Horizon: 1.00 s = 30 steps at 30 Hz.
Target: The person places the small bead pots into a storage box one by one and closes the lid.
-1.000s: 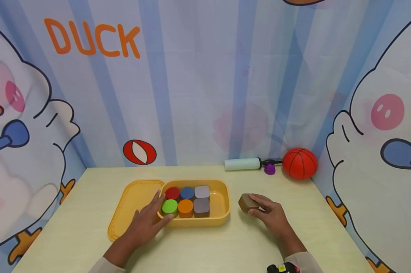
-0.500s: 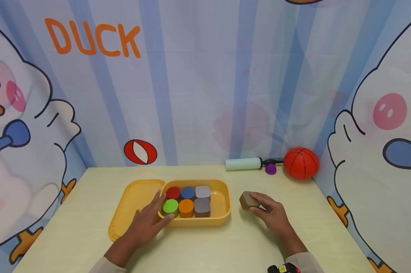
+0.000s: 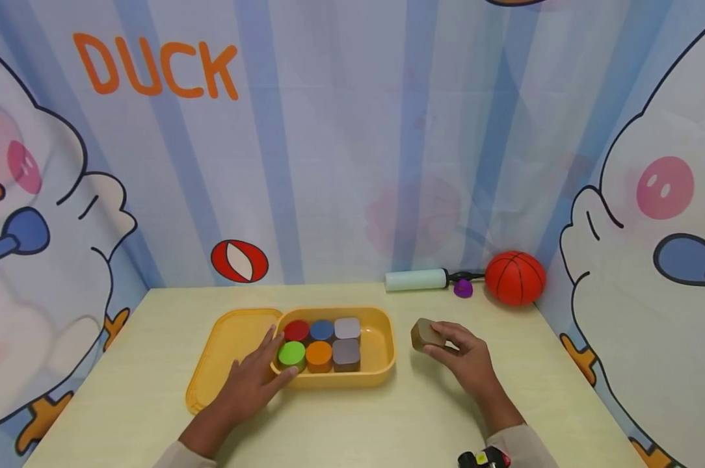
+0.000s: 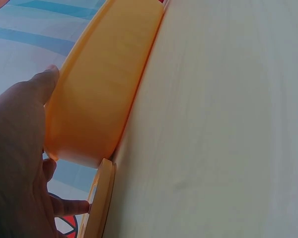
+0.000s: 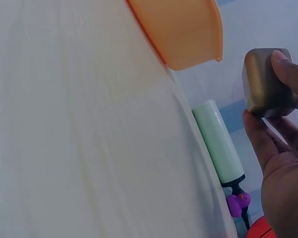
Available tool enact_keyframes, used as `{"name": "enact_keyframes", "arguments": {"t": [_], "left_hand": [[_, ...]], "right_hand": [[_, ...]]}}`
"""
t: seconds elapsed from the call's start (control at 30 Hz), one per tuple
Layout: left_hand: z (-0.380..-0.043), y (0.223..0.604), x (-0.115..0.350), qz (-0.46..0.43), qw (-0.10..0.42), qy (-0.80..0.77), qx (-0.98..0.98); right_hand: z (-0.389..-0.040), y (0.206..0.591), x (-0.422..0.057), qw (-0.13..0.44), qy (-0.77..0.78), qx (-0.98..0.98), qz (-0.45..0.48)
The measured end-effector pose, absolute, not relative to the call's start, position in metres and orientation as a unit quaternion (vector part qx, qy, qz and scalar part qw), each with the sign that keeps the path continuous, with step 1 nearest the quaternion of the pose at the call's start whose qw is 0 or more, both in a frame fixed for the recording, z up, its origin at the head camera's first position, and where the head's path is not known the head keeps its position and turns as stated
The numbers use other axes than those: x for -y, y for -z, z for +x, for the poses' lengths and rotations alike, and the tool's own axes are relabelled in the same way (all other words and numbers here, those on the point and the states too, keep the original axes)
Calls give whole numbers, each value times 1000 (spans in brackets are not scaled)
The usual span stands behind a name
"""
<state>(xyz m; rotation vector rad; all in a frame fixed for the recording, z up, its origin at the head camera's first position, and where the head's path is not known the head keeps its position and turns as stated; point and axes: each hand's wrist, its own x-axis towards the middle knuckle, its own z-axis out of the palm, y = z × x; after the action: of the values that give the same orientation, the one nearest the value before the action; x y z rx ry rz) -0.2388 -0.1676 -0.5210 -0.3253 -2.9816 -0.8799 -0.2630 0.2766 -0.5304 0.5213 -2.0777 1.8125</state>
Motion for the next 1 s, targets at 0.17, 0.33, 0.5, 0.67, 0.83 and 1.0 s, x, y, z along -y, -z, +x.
{"name": "enact_keyframes", "arguments": {"t": [0.17, 0.33, 0.5, 0.67, 0.83, 1.0], "left_hand": [[-238, 520, 167, -103, 6, 281, 954], [-238, 520, 166, -105, 7, 283, 953], [-237, 518, 166, -103, 4, 285, 953], [-237, 518, 166, -98, 1, 283, 954], [-238, 519, 166, -98, 0, 283, 954], [-238, 519, 167, -98, 2, 283, 954]], "right_hand": [[-266, 526, -273, 172, -635, 736, 159], [-265, 519, -268, 178, -642, 729, 158], [-263, 512, -256, 178, -655, 715, 167], [-263, 509, -245, 176, -643, 726, 170], [-264, 508, -237, 177, -626, 741, 167], [-265, 505, -229, 172, -615, 752, 165]]}}
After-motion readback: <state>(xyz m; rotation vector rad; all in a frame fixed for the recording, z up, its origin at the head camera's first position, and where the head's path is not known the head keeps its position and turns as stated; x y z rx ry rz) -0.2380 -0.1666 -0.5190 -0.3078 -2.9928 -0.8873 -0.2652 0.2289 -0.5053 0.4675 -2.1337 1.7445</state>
